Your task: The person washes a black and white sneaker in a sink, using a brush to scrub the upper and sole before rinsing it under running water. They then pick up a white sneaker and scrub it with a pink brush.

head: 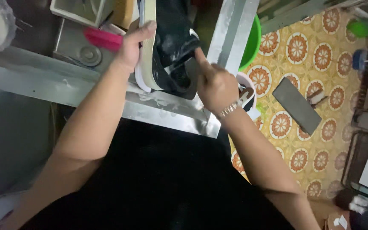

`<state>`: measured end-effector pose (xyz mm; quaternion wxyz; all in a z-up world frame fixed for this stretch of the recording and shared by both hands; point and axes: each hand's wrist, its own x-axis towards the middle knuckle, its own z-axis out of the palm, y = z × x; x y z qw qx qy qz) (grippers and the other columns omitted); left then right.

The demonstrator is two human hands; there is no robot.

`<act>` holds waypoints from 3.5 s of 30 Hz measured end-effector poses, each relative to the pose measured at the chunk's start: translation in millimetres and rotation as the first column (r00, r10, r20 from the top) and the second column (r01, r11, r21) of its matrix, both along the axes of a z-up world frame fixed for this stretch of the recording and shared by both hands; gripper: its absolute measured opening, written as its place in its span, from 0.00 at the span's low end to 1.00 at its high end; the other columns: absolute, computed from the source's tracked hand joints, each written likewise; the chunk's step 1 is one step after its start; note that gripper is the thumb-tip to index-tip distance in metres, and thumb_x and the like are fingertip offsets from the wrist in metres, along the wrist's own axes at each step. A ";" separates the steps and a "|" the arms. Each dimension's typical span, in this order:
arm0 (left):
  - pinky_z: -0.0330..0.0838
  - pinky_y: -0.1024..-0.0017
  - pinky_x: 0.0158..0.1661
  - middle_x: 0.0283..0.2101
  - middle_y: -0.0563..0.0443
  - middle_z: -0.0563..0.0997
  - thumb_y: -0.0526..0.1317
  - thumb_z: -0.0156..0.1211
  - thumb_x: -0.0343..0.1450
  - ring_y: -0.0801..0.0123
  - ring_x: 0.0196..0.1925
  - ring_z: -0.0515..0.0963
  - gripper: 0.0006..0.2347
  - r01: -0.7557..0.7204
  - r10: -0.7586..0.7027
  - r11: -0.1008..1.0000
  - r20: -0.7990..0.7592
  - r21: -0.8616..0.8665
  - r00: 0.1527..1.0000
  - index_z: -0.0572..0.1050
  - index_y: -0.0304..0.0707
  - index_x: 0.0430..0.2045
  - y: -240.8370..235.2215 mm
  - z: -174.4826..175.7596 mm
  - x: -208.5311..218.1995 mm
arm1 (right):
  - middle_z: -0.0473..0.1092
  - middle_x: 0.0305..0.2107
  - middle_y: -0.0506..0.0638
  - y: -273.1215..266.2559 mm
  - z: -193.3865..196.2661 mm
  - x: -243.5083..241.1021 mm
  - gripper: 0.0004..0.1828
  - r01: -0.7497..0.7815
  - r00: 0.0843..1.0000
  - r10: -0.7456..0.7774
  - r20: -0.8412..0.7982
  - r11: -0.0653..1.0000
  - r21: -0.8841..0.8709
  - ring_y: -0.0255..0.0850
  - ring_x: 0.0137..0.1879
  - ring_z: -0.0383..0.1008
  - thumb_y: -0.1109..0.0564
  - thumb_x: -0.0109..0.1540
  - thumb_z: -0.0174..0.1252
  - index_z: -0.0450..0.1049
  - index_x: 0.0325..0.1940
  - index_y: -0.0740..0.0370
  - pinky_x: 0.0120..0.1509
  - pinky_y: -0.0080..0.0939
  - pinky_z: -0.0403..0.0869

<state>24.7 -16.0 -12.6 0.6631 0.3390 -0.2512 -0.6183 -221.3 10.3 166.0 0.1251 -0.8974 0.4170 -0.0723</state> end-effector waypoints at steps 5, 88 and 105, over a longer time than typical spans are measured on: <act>0.70 0.74 0.46 0.38 0.58 0.77 0.41 0.65 0.72 0.74 0.42 0.75 0.11 -0.023 0.023 1.000 -0.015 0.021 1.000 0.77 0.36 0.45 -4.5 7.9 17.4 | 0.72 0.26 0.62 21.8 -17.1 -6.5 0.29 -0.100 0.962 0.049 0.270 0.979 0.178 0.54 0.30 0.77 0.66 0.64 0.52 0.67 0.72 0.62 0.37 0.54 0.75; 0.70 0.61 0.64 0.60 0.44 0.76 0.61 0.56 0.74 0.59 0.62 0.76 0.31 0.019 -0.022 1.000 -0.285 -0.012 0.958 0.68 0.36 0.64 -0.9 3.9 -44.0 | 0.77 0.36 0.64 18.4 7.1 12.2 0.10 0.262 0.898 -0.322 0.299 0.939 0.223 0.54 0.42 0.82 0.59 0.69 0.58 0.76 0.53 0.65 0.42 0.46 0.78; 0.68 0.73 0.48 0.41 0.54 0.77 0.57 0.61 0.74 0.75 0.45 0.73 0.22 -0.002 0.054 0.991 0.395 -0.131 0.917 0.75 0.33 0.45 21.3 10.2 -25.0 | 0.78 0.29 0.52 25.6 20.1 -39.3 0.17 -0.034 0.999 0.034 -0.001 0.999 -0.027 0.51 0.27 0.77 0.58 0.61 0.61 0.81 0.54 0.50 0.29 0.50 0.74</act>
